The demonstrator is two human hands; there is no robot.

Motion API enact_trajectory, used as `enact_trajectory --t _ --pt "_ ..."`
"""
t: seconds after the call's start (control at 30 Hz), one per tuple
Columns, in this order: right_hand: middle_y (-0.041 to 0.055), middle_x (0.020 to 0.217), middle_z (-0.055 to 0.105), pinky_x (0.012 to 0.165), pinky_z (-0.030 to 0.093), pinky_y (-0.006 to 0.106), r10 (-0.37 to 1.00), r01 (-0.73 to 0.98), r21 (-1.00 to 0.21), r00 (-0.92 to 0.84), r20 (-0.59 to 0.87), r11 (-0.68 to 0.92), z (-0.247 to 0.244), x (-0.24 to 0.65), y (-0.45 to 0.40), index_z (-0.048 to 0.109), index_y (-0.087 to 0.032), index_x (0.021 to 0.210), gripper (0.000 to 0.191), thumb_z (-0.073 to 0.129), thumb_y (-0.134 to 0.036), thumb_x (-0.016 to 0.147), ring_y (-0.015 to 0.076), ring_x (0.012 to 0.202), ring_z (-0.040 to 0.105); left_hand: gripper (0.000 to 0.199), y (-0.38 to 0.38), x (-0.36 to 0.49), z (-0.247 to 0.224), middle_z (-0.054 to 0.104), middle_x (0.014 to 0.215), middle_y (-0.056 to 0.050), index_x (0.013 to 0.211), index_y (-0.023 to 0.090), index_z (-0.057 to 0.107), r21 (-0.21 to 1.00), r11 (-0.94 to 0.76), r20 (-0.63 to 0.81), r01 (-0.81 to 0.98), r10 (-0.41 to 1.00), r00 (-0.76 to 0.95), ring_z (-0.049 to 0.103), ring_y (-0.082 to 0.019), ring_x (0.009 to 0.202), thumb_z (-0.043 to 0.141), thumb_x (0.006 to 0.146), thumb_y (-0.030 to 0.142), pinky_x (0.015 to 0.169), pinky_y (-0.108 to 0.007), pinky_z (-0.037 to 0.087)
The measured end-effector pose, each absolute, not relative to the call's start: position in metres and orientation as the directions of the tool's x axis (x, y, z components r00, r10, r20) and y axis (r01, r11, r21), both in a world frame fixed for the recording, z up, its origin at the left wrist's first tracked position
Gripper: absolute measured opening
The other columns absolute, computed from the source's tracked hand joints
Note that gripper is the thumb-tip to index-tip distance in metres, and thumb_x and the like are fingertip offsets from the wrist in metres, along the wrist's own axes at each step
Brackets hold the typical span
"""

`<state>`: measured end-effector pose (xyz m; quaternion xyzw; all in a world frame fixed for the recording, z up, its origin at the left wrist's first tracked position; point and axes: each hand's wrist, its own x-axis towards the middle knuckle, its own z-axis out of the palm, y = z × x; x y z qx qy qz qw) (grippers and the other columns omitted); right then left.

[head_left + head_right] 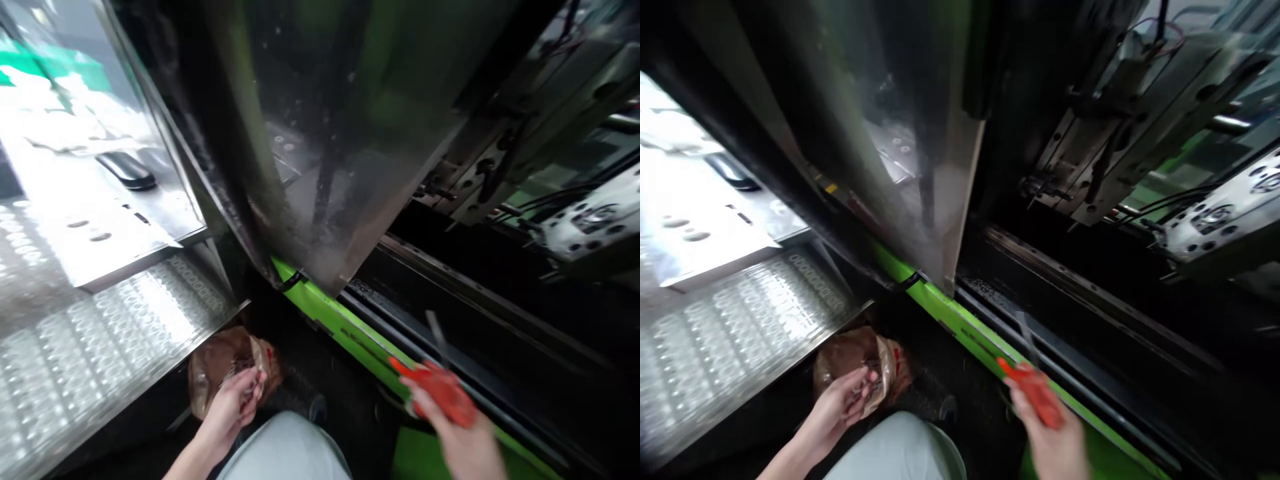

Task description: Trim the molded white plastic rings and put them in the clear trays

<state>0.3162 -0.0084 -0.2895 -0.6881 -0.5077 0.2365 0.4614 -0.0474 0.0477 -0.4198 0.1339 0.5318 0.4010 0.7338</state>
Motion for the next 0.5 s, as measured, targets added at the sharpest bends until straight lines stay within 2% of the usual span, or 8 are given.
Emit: enact_trajectory --t 0.07,0.1,0.17,0.23,0.3,0.37,0.43,0.5 --pt "0.0123 0.119 0.077 0.084 0.066 0.039 0.982 0.353 -0.936 0.171 0.079 0.014 -0.303 0.244 0.025 0.082 -0.022 0.11 0.03 0.072 -0.044 0.092 0.0292 0.101 0.077 0.039 0.048 -0.062 -0.385 0.058 0.075 -0.003 0.105 0.008 0.07 0.572 0.631 -0.685 -0.524 0.719 0.118 0.041 -0.005 0.049 0.075 0.092 0.045 0.044 -0.016 0.033" --pt "0.0108 0.117 0.078 0.088 0.065 0.04 0.99 0.299 -0.952 0.102 0.098 0.063 -0.304 0.216 0.05 0.079 -0.023 0.118 0.032 0.07 -0.043 0.095 0.0279 0.101 0.077 0.029 0.05 -0.069 -0.367 0.062 0.079 -0.005 0.11 0.008 0.07 0.536 0.621 -0.696 -0.571 0.708 0.117 0.049 -0.008 0.052 0.066 0.099 0.034 0.046 -0.017 0.041" --pt "0.0082 0.113 0.078 0.09 0.063 0.039 0.978 0.289 -0.941 0.051 0.2 0.178 -0.302 0.175 0.109 0.076 -0.023 0.123 0.036 0.07 -0.043 0.093 0.0263 0.098 0.077 0.027 0.054 -0.078 -0.333 0.07 0.097 -0.012 0.119 0.006 0.069 0.491 0.595 -0.693 -0.636 0.709 0.129 0.066 -0.013 0.068 0.056 0.103 0.023 0.059 -0.021 0.057" --pt "0.0075 0.111 0.078 0.091 0.061 0.04 0.964 0.298 -0.926 0.061 0.26 0.231 -0.305 0.148 0.168 0.072 -0.022 0.13 0.045 0.072 -0.044 0.09 0.0265 0.097 0.075 0.033 0.058 -0.084 -0.305 0.071 0.118 -0.02 0.127 0.003 0.066 0.449 0.546 -0.655 -0.707 0.74 0.156 0.074 -0.022 0.092 0.049 0.106 0.023 0.076 -0.028 0.065" --pt "0.008 0.102 0.078 0.087 0.061 0.038 0.965 0.29 -0.93 0.063 0.254 0.226 -0.317 0.131 0.215 0.073 -0.018 0.122 0.046 0.074 -0.045 0.086 0.0265 0.092 0.075 0.041 0.059 -0.09 -0.286 0.066 0.132 -0.026 0.133 -0.001 0.061 0.404 0.481 -0.597 -0.778 0.783 0.174 0.072 -0.03 0.113 0.046 0.108 0.028 0.089 -0.035 0.067" --pt "0.0081 0.095 0.078 0.084 0.06 0.038 0.982 0.305 -0.937 0.031 0.189 0.17 -0.337 0.121 0.243 0.075 -0.015 0.11 0.038 0.07 -0.044 0.085 0.0262 0.088 0.074 0.049 0.056 -0.094 -0.274 0.061 0.14 -0.029 0.139 -0.003 0.056 0.365 0.427 -0.539 -0.827 0.821 0.186 0.065 -0.036 0.127 0.047 0.108 0.033 0.098 -0.041 0.065" --pt "0.0086 0.096 0.078 0.086 0.059 0.04 0.99 0.373 -0.919 0.004 0.138 0.126 -0.355 0.119 0.246 0.075 -0.016 0.106 0.033 0.065 -0.04 0.087 0.027 0.09 0.073 0.054 0.051 -0.096 -0.268 0.057 0.144 -0.031 0.143 -0.005 0.052 0.332 0.394 -0.496 -0.857 0.846 0.197 0.06 -0.038 0.134 0.047 0.108 0.036 0.103 -0.044 0.062" --pt "0.0111 0.104 0.078 0.092 0.058 0.043 0.985 0.456 -0.883 0.072 0.159 0.109 -0.364 0.124 0.226 0.074 -0.016 0.109 0.033 0.063 -0.036 0.086 0.0287 0.098 0.073 0.058 0.046 -0.097 -0.264 0.055 0.146 -0.032 0.144 -0.006 0.05 0.3 0.374 -0.466 -0.878 0.86 0.207 0.058 -0.039 0.136 0.045 0.108 0.039 0.105 -0.046 0.061"
